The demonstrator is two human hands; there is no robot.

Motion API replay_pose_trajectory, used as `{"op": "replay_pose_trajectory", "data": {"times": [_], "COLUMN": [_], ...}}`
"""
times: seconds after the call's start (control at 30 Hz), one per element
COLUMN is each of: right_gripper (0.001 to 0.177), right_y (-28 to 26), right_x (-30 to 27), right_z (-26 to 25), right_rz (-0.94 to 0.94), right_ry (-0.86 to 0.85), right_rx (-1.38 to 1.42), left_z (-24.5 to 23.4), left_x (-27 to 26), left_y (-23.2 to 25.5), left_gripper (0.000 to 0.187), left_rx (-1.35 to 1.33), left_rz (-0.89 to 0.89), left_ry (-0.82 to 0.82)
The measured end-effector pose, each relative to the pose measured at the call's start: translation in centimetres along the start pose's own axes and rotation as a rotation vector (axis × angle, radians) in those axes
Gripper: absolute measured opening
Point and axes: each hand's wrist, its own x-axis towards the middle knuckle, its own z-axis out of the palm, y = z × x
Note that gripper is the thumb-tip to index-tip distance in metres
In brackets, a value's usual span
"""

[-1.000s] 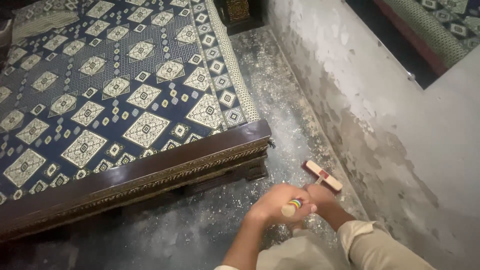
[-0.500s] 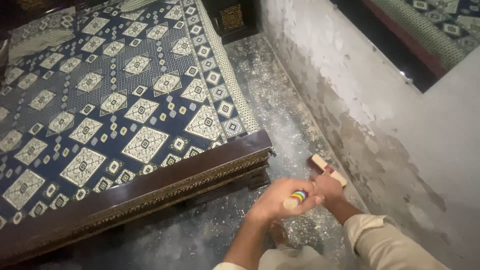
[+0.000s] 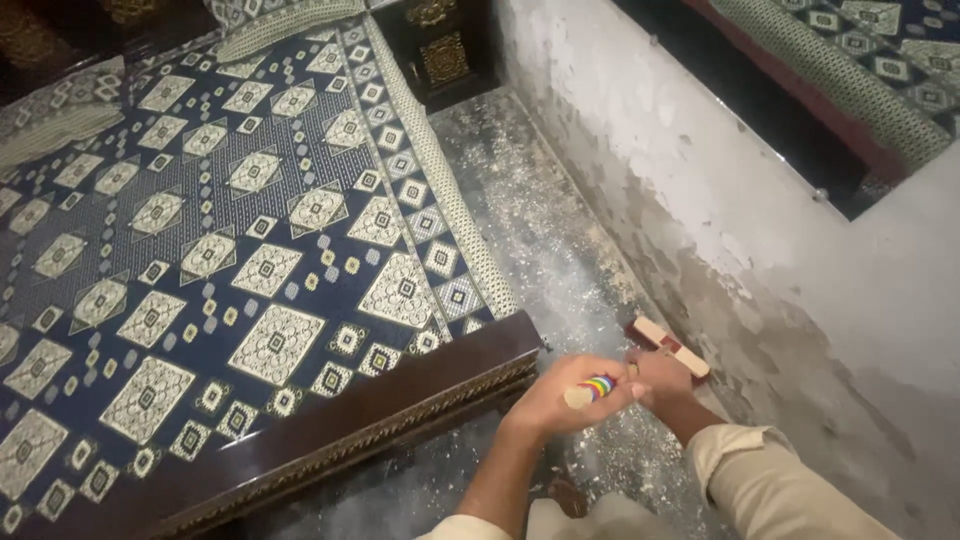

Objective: Sweeping dust and debris from the floor in a bedroom.

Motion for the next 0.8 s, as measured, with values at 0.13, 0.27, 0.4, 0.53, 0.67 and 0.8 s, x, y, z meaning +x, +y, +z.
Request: {"op": "replay_pose_trajectory", "data": {"times": [0.13, 0.27, 0.4, 0.53, 0.67, 0.8], "right_gripper": [0.035, 0.036, 0.033, 0.042, 0.042, 0.039], "right_y": [1.6, 2.2, -0.8, -3.3, -0.4, -3.4], "right_x": [0.9, 1.3, -0.3, -0.9, 0.7, -1.3], "right_z": [2.6, 3.2, -0.1, -0.7, 7.5, 6.8], "right_rz": [-0.03, -0.009, -0.268, 0.089, -0.021, -0.001], "right_ry": [-0.02, -0.015, -0.013, -0.255, -0.101, -0.208], "right_rx": [-0.088, 0.042, 0.235, 0.033, 0.043, -0.036], "left_z": [0.0, 0.2, 0.5, 2.1, 2.3, 0.8], "left_x": [1.2, 1.4, 1.1, -1.1, -3.2, -6.2], "left_y": [-1.3, -2.2, -1.9, -5.4, -6.6, -4.9], "left_gripper": [0.031, 0.035, 0.039, 0.036, 0.021, 0.016], "left_rx": [-0.007, -0.107, -0.206, -0.161, -0.193, -0.23], "left_rz": [0.006, -0.034, 0.299, 0.028, 0.055, 0.063], "left_ry": [-0.016, -0.052, 0.136, 0.087, 0.12, 0.129]}}
